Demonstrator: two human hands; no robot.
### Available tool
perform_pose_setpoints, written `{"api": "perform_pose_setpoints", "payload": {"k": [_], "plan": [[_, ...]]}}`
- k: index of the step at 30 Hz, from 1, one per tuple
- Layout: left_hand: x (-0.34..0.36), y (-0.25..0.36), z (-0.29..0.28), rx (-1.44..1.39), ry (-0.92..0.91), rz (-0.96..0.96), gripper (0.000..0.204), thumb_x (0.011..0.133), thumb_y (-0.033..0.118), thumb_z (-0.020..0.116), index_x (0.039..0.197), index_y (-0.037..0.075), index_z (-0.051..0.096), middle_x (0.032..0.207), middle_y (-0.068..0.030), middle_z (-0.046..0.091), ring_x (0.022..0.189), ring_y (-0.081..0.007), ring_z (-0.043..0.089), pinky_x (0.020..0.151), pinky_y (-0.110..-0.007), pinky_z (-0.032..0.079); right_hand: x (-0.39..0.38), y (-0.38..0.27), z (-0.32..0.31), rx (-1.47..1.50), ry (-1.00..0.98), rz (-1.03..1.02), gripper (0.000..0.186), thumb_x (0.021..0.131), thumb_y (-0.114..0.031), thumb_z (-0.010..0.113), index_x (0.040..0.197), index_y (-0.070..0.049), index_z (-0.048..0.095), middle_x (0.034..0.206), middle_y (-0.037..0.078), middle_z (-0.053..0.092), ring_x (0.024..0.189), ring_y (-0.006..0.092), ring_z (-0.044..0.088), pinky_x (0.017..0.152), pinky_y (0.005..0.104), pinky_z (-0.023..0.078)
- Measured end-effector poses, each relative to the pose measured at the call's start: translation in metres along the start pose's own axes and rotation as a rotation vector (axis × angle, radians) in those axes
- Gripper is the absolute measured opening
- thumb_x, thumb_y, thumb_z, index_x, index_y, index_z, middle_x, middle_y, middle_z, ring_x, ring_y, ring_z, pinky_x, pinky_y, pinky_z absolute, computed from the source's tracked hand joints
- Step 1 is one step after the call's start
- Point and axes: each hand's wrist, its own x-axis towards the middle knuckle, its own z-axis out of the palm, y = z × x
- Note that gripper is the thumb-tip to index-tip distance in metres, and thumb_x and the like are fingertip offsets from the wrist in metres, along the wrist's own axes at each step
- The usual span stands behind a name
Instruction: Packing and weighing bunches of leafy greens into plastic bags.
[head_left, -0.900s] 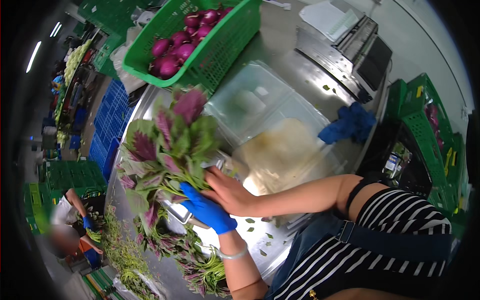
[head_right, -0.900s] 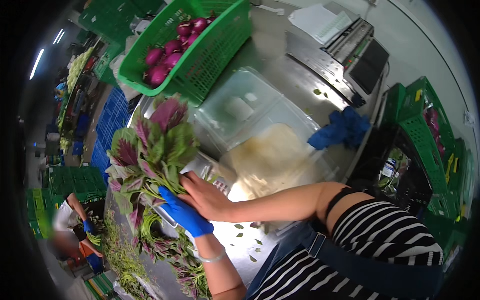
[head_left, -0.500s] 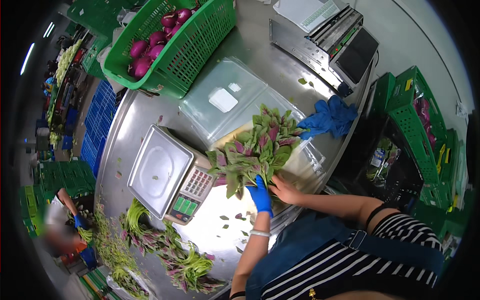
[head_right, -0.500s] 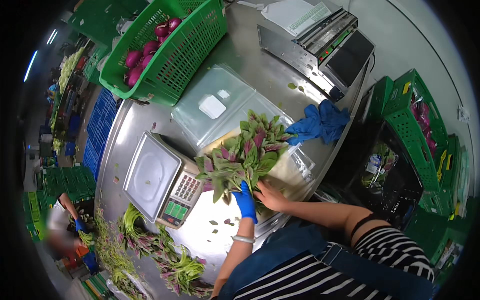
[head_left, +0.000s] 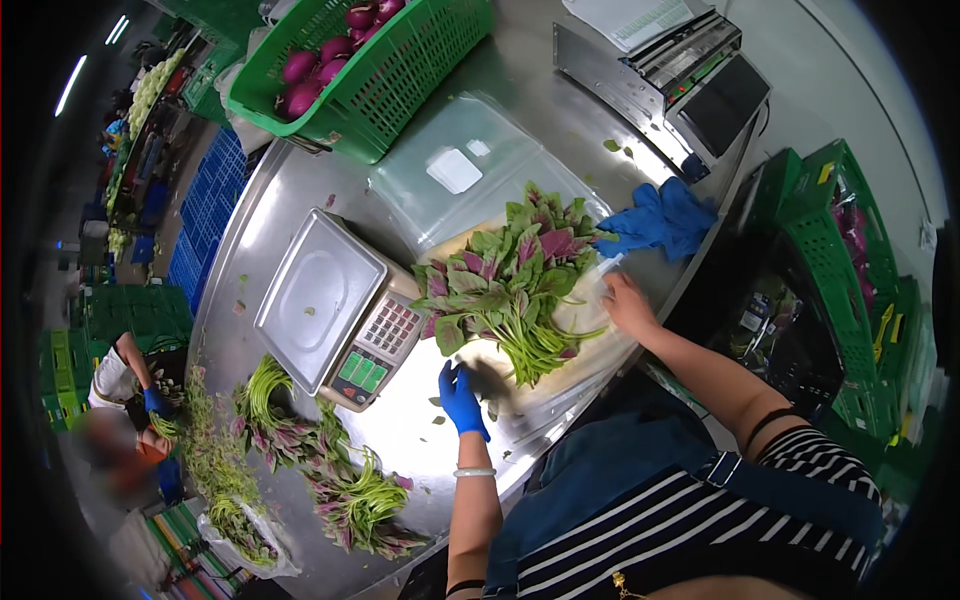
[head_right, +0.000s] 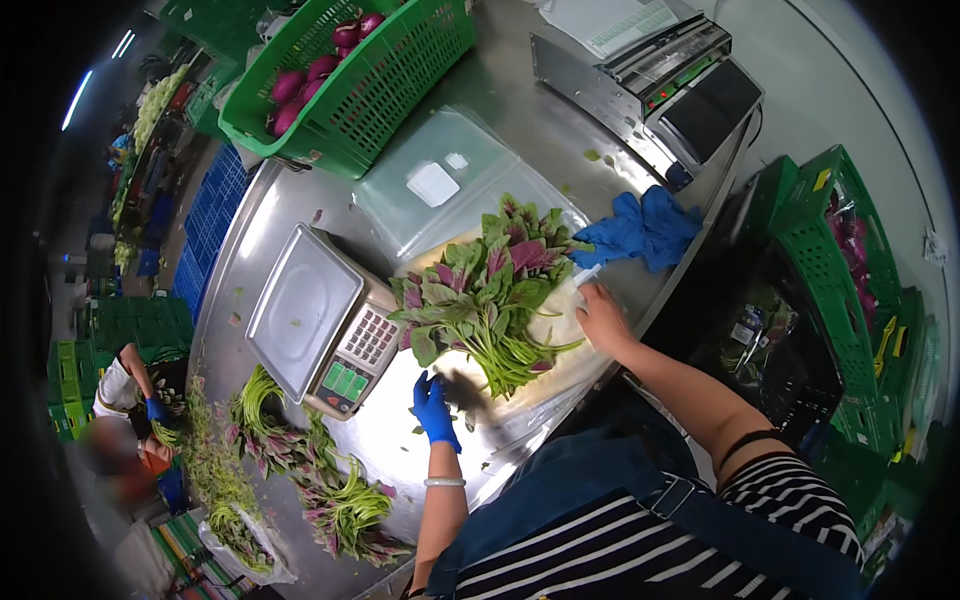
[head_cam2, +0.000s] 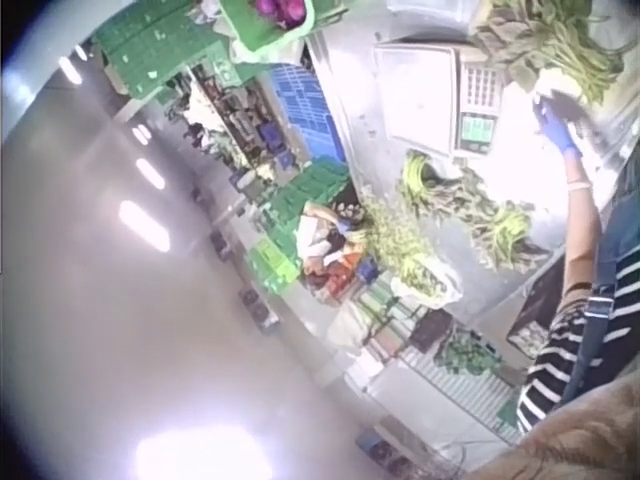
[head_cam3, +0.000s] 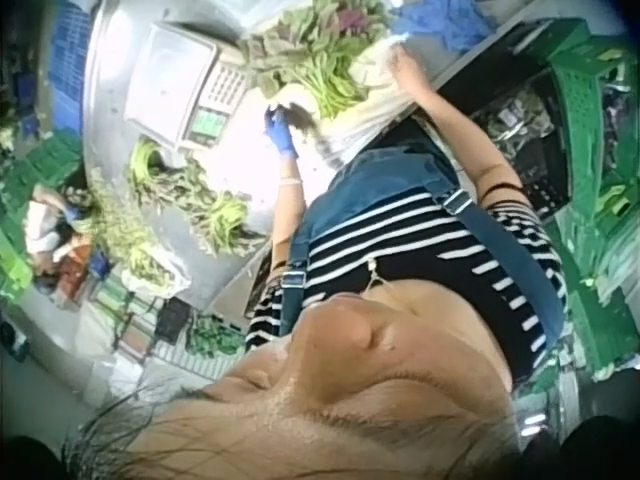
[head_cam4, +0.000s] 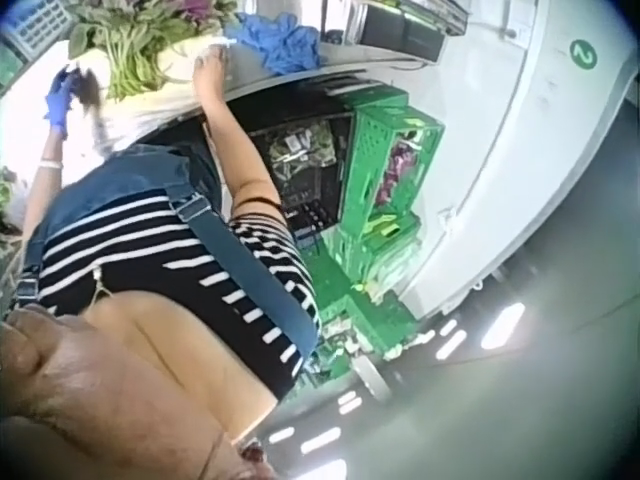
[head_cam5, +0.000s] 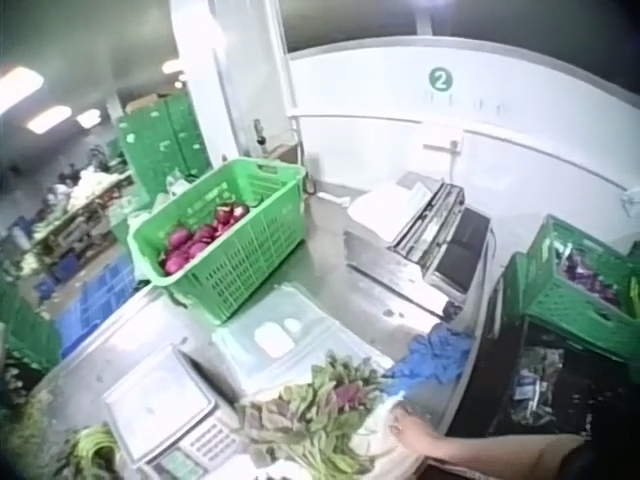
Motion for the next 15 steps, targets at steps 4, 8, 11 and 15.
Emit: {"api": "perform_pose_setpoints", "payload": {"k": [4,8,11,15], "plan": [[0.009,-0.009,0.006,0.023,0.14,0.038,0.041,0.09,0.003,0.059,0.131,0.002,0.052,0.113,-0.0102,0.063,0.092,-0.0161,0.059,0.08,-0.028,0.049,0.027,0.028,0.019,0.117,-0.091,0.135,0.034,0.081,-0.004,0.06,0.114,-0.003,0.054,0.099,0.017,0.06,0.089,0.0329,0.062,0.077,0.0401,0.05],[0.016,-0.033,-0.019,-0.036,0.03,-0.042,0.042,0.089,0.003,0.058,0.131,0.002,0.052,0.117,-0.0111,0.061,0.094,-0.0177,0.06,0.081,-0.027,0.049,0.036,0.043,0.026,0.471,-0.225,0.23,0.033,0.08,0.004,0.055,0.113,-0.003,0.052,0.095,0.01,0.057,0.083,0.022,0.061,0.067,0.0352,0.049],[0.01,-0.013,0.009,-0.013,-0.015,-0.064,0.042,0.089,0.003,0.059,0.13,0.001,0.053,0.115,-0.0118,0.063,0.092,-0.0151,0.06,0.076,-0.028,0.05,0.034,0.056,0.011,0.454,-0.233,0.191,0.034,0.08,0.008,0.052,0.112,-0.003,0.051,0.092,0.008,0.056,0.078,0.0185,0.058,0.065,0.0326,0.048],[0.02,-0.027,0.002,0.095,0.142,0.079,0.042,0.088,0.0,0.058,0.129,0.0,0.054,0.114,-0.0122,0.063,0.095,-0.0167,0.06,0.079,-0.03,0.051,0.048,0.044,0.007,0.474,-0.246,-0.035,0.032,0.081,0.01,0.051,0.109,-0.005,0.053,0.092,0.008,0.056,0.076,0.0184,0.053,0.069,0.0299,0.047]]}}
